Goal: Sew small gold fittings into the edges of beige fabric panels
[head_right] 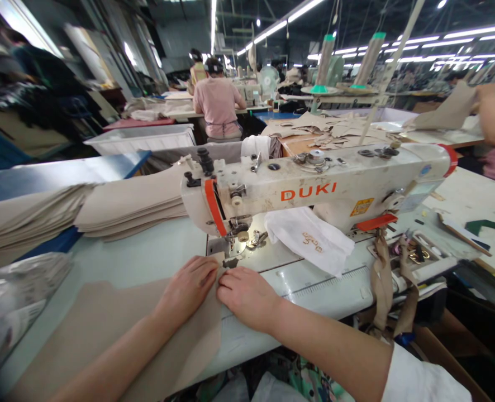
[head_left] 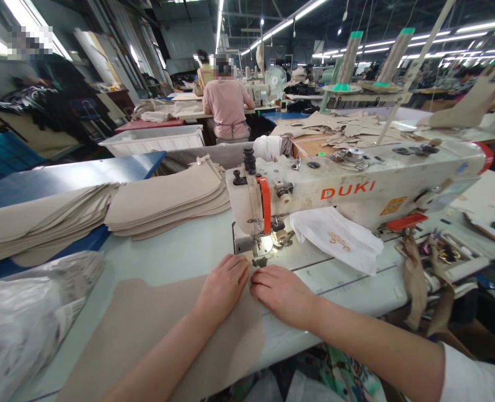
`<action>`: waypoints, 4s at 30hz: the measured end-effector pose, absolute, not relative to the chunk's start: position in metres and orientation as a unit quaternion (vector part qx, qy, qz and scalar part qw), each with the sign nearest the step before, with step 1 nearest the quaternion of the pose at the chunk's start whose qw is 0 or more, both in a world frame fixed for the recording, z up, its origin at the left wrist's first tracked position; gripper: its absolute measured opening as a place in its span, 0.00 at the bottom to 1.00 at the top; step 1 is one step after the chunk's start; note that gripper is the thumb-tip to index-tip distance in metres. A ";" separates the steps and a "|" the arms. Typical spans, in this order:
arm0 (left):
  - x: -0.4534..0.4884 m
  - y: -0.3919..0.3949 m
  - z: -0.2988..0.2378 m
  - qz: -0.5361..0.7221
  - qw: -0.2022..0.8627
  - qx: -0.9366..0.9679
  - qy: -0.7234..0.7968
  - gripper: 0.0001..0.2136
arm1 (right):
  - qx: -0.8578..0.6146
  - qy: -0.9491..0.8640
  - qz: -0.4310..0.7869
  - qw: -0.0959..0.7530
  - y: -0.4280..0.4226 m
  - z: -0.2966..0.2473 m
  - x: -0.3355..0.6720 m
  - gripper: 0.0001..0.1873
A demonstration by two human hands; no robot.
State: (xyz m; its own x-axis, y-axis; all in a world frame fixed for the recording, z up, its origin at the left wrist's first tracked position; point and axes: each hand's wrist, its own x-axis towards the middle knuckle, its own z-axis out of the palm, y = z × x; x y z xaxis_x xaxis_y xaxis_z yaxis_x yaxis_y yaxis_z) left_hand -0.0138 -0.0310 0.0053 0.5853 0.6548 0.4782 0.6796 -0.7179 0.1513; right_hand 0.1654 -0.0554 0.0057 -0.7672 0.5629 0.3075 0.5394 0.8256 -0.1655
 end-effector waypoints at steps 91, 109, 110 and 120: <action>-0.009 -0.012 0.002 -0.178 0.010 -0.905 -0.386 0.16 | -0.318 -0.930 0.002 0.183 -0.014 0.003 0.185 0.03; -0.012 -0.001 0.002 -0.143 0.027 -0.905 -0.401 0.17 | -0.314 -0.931 -0.003 0.184 -0.004 -0.004 0.180 0.06; -0.012 -0.001 0.002 -0.145 0.028 -0.905 -0.399 0.17 | -0.313 -0.932 -0.003 0.185 -0.004 -0.004 0.180 0.07; -0.012 -0.003 0.000 -0.145 0.026 -0.903 -0.404 0.17 | -0.318 -0.931 0.003 0.178 -0.007 -0.001 0.180 0.04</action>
